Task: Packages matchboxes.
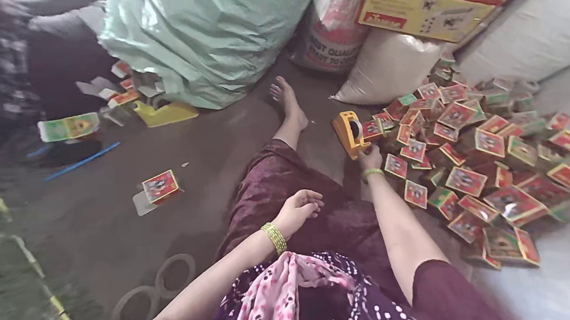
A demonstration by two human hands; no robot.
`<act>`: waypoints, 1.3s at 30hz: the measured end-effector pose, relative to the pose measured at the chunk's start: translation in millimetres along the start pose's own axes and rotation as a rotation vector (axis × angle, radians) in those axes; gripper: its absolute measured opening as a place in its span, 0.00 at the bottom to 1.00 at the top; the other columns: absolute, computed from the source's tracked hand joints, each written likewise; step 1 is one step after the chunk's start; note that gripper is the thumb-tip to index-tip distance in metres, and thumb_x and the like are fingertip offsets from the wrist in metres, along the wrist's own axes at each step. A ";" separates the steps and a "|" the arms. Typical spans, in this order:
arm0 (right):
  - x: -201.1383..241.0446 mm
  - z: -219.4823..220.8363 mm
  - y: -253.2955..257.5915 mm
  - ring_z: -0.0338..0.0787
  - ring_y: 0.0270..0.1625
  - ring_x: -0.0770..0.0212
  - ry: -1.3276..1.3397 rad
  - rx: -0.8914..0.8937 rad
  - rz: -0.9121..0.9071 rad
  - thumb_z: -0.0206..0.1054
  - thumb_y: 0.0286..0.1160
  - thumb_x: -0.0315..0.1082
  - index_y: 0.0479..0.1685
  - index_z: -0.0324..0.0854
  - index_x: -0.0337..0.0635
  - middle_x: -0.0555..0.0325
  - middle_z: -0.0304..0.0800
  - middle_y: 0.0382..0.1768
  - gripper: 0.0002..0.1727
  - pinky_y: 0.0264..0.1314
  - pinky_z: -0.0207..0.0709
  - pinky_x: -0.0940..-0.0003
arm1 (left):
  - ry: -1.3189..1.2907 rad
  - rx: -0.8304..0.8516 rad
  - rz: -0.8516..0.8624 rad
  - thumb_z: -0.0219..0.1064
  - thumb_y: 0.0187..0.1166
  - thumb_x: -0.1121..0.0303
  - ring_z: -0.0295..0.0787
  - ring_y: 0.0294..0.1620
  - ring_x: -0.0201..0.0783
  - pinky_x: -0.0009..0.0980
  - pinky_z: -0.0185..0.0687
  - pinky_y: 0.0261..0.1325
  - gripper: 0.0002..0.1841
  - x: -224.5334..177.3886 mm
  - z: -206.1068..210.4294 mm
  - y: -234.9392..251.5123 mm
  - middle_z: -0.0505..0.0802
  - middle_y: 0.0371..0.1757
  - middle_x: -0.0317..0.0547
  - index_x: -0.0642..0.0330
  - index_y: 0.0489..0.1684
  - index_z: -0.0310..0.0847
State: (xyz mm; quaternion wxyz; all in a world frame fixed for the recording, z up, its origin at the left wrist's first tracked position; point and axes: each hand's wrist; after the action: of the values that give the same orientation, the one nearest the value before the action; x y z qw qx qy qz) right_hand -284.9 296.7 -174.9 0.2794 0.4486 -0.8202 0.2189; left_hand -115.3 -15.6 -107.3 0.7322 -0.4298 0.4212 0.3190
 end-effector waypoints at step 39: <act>37.0 -14.9 -133.8 0.69 0.85 0.34 -0.396 0.082 0.122 0.86 0.60 0.42 0.86 0.49 0.18 0.21 0.64 0.82 0.60 0.87 0.63 0.45 | 0.183 -1.280 -0.053 0.68 0.81 0.50 0.75 0.79 0.57 0.56 0.71 0.80 0.25 92.8 -352.5 -95.7 0.81 0.76 0.62 0.59 0.67 0.84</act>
State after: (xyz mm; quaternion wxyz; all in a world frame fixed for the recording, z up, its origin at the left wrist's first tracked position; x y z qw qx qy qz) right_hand -182.5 215.9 -125.0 0.0804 0.4432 -0.8753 0.1761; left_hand -115.7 -363.3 -252.7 0.2999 -0.8172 0.1977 0.4508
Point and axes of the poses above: each hand's wrist, its own y-axis towards the middle knuckle, its own z-axis out of the palm, x = y × z
